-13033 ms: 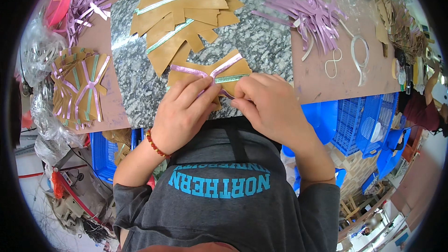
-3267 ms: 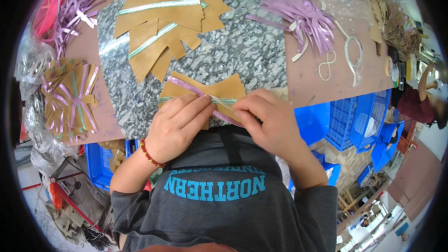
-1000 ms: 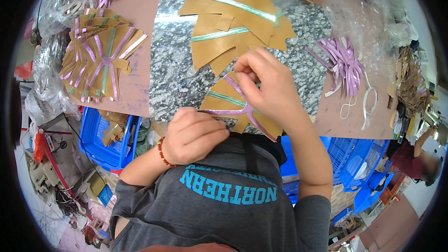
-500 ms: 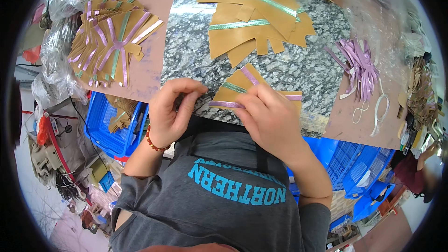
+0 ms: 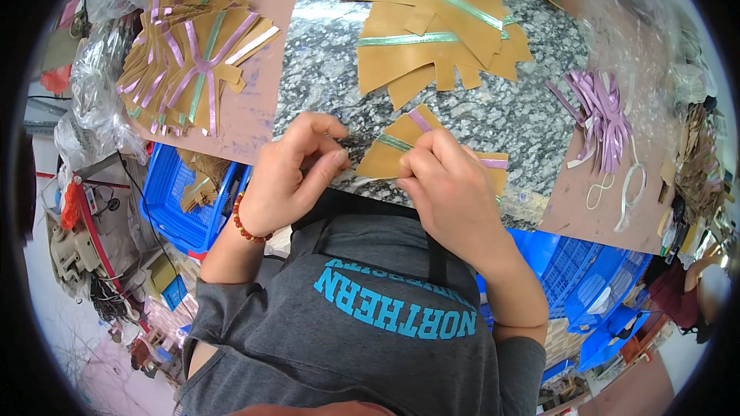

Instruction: Assembling decorative shoe components by applying adhesive strips to paper-based parts.

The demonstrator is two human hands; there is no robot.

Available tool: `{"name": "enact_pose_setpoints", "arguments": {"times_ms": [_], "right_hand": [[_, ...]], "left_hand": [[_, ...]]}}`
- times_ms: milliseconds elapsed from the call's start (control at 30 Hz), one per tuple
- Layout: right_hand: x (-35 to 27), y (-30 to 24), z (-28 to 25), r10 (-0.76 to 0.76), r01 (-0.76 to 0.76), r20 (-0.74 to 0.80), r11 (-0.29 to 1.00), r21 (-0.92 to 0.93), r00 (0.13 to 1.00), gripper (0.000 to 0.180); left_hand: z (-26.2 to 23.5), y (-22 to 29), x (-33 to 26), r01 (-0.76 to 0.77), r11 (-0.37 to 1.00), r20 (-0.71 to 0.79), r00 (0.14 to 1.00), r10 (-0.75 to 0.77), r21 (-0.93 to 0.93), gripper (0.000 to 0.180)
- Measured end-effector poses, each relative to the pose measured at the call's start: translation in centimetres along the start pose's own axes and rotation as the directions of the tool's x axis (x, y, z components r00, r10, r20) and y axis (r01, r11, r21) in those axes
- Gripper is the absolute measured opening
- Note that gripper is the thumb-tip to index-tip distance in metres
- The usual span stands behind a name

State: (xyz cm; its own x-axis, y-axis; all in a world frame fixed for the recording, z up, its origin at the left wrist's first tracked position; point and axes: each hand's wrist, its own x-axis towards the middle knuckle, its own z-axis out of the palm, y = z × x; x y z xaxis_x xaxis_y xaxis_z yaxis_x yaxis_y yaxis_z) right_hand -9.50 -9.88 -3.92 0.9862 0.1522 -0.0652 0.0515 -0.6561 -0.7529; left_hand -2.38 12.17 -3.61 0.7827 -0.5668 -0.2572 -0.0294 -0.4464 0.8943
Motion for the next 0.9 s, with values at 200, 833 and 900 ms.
{"name": "enact_pose_setpoints", "arguments": {"times_ms": [200,833,900], "right_hand": [[0.2,-0.2,0.6,-0.004,0.001,-0.057,0.998,-0.055,0.998,0.015],[-7.7,1.4,-4.3,0.416,-0.407,-0.335,0.908,0.1,0.845,0.012],[-8.8,1.7,-4.4,0.384,-0.391,-0.32,0.919,0.045,0.866,0.013]], "left_hand": [[0.6,-0.3,-0.5,0.016,0.999,-0.071,0.997,-0.02,-0.048,0.021],[2.2,0.3,2.2,-0.402,0.855,-0.008,0.904,0.428,0.327,0.026],[3.6,1.3,2.6,-0.583,0.767,0.045,0.803,0.594,0.269,0.024]]}}
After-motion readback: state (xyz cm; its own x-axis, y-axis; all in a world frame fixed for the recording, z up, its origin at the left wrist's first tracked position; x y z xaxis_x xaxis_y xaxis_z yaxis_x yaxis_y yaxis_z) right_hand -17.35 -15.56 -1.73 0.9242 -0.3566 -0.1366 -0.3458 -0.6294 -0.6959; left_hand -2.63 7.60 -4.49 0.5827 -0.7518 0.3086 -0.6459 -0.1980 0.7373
